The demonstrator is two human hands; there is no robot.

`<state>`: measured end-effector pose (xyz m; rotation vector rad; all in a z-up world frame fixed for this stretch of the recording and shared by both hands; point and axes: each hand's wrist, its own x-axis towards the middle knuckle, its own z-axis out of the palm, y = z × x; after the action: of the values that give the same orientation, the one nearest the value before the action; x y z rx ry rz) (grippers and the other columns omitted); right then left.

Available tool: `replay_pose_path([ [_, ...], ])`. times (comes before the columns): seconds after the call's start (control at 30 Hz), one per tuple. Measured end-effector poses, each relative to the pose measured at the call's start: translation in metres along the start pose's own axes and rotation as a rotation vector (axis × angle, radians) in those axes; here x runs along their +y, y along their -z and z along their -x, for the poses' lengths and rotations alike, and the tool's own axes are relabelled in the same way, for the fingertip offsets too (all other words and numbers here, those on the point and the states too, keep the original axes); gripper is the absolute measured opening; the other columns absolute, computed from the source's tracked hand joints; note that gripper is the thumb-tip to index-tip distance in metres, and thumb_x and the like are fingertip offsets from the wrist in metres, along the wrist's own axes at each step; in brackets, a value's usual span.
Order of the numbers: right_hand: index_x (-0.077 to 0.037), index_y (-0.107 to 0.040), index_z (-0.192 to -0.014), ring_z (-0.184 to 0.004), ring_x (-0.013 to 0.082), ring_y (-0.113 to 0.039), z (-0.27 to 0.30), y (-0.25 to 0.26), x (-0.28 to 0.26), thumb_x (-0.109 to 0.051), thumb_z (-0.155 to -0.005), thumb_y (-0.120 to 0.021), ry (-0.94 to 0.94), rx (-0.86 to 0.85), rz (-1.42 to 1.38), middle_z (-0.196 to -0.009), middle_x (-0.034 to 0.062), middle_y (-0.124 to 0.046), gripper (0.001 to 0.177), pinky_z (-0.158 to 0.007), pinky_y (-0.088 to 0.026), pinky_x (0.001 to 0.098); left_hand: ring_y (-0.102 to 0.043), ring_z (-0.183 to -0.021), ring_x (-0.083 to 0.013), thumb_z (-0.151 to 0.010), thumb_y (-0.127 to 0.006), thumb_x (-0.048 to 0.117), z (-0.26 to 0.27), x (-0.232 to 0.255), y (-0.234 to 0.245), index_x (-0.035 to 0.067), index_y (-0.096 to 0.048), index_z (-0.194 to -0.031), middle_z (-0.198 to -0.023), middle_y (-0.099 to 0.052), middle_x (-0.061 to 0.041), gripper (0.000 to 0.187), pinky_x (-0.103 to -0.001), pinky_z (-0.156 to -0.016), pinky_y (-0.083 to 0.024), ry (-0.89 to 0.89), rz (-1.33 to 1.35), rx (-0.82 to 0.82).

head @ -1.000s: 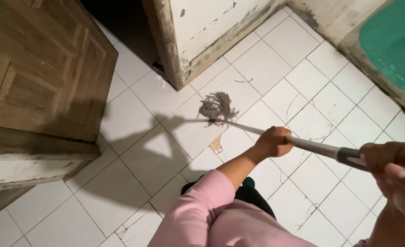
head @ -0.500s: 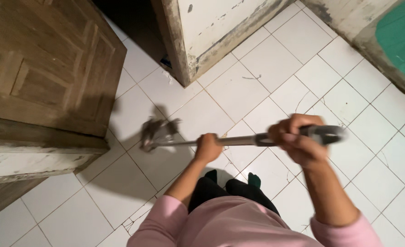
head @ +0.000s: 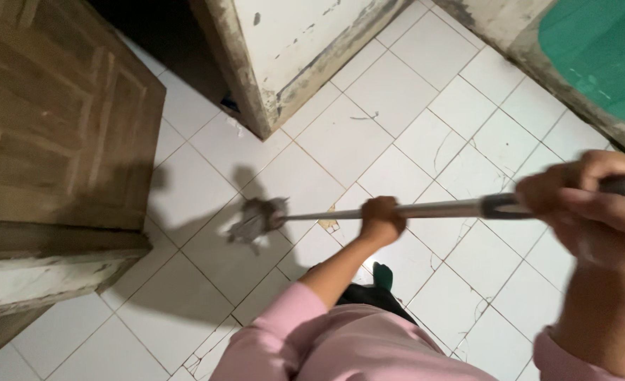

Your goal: The person mops a white tiled floor using a string mop, moving back and forth across the surface. They clean around a parked motorcycle and along the base of the walls and a doorway.

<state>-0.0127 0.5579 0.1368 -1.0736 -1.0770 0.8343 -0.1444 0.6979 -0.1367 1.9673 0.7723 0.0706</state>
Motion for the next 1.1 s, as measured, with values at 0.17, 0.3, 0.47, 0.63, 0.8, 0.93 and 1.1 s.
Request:
replay_pose_path([
  [0.17, -0.022, -0.052, -0.072, -0.05, 0.0116, -0.036, 0.081, 0.068, -0.007, -0.016, -0.1, -0.045, -0.081, 0.049, 0.395, -0.055, -0.0049, -0.044, 0.029, -0.054, -0.041, 0.0319, -0.069, -0.067, -0.0308, -0.082, -0.06, 0.014, -0.012, 0.055, -0.051, 0.005, -0.063, -0.071, -0.071, -0.07, -0.016, 0.014, -0.041, -0.066, -0.056, -0.389, 0.188, -0.027],
  [0.3, -0.023, -0.046, -0.074, -0.046, 0.008, -0.036, 0.125, 0.07, 0.009, -0.012, -0.099, -0.05, 0.071, 0.163, 0.444, -0.053, -0.0059, -0.043, 0.027, -0.056, -0.039, 0.0297, -0.071, -0.07, -0.0282, -0.09, -0.054, 0.021, -0.03, 0.086, -0.07, 0.006, -0.063, -0.077, -0.072, -0.069, -0.013, 0.022, -0.042, -0.066, -0.056, -0.305, 0.15, -0.335],
  [0.47, -0.022, -0.044, -0.071, -0.044, 0.0073, -0.035, 0.167, 0.053, 0.005, -0.01, -0.098, -0.054, 0.061, 0.202, 0.343, -0.051, -0.0058, -0.043, 0.031, -0.059, -0.038, 0.0296, -0.07, -0.071, -0.0303, -0.086, -0.057, 0.02, -0.012, 0.089, -0.069, 0.005, -0.063, -0.075, -0.074, -0.068, -0.015, 0.02, -0.043, -0.068, -0.057, -0.408, 0.051, -0.387],
  [0.63, -0.022, -0.05, -0.068, -0.048, 0.0093, -0.038, 0.172, 0.067, 0.014, -0.019, -0.099, -0.049, 0.053, 0.119, 0.336, -0.054, -0.0052, -0.05, 0.03, -0.059, -0.04, 0.0318, -0.069, -0.069, -0.0343, -0.082, -0.061, 0.024, 0.017, 0.07, -0.037, 0.005, -0.06, -0.068, -0.069, -0.067, -0.017, 0.024, -0.045, -0.069, -0.056, -0.369, 0.025, -0.323],
  [0.8, -0.019, -0.047, -0.074, -0.043, 0.0109, -0.039, 0.113, 0.032, 0.002, -0.014, -0.093, -0.059, 0.053, 0.119, 0.094, -0.049, -0.0038, -0.049, 0.023, -0.058, -0.039, 0.0335, -0.071, -0.071, -0.0361, -0.078, -0.061, 0.019, 0.031, 0.031, -0.021, 0.006, -0.068, -0.07, -0.07, -0.069, -0.018, 0.017, -0.046, -0.074, -0.056, -0.427, -0.035, -0.08],
  [0.93, -0.01, -0.051, -0.074, -0.044, 0.0122, -0.038, 0.056, -0.043, 0.0, -0.006, -0.088, -0.056, 0.151, 0.164, 0.054, -0.049, 0.0006, -0.043, 0.016, -0.056, -0.033, 0.0343, -0.074, -0.069, -0.0318, -0.082, -0.055, 0.012, 0.013, -0.012, 0.005, 0.01, -0.074, -0.082, -0.072, -0.072, -0.016, 0.02, -0.044, -0.075, -0.058, -0.278, -0.041, -0.093],
  [1.1, -0.005, -0.046, -0.071, -0.045, 0.0158, -0.042, 0.013, -0.116, 0.03, 0.006, -0.077, -0.054, 0.135, 0.276, 0.097, -0.052, 0.0073, -0.046, 0.015, -0.05, -0.032, 0.0338, -0.07, -0.077, -0.032, -0.08, -0.06, 0.008, -0.023, -0.077, 0.04, 0.006, -0.066, -0.075, -0.076, -0.07, -0.014, 0.008, -0.04, -0.074, -0.058, -0.597, 0.031, 0.24],
])
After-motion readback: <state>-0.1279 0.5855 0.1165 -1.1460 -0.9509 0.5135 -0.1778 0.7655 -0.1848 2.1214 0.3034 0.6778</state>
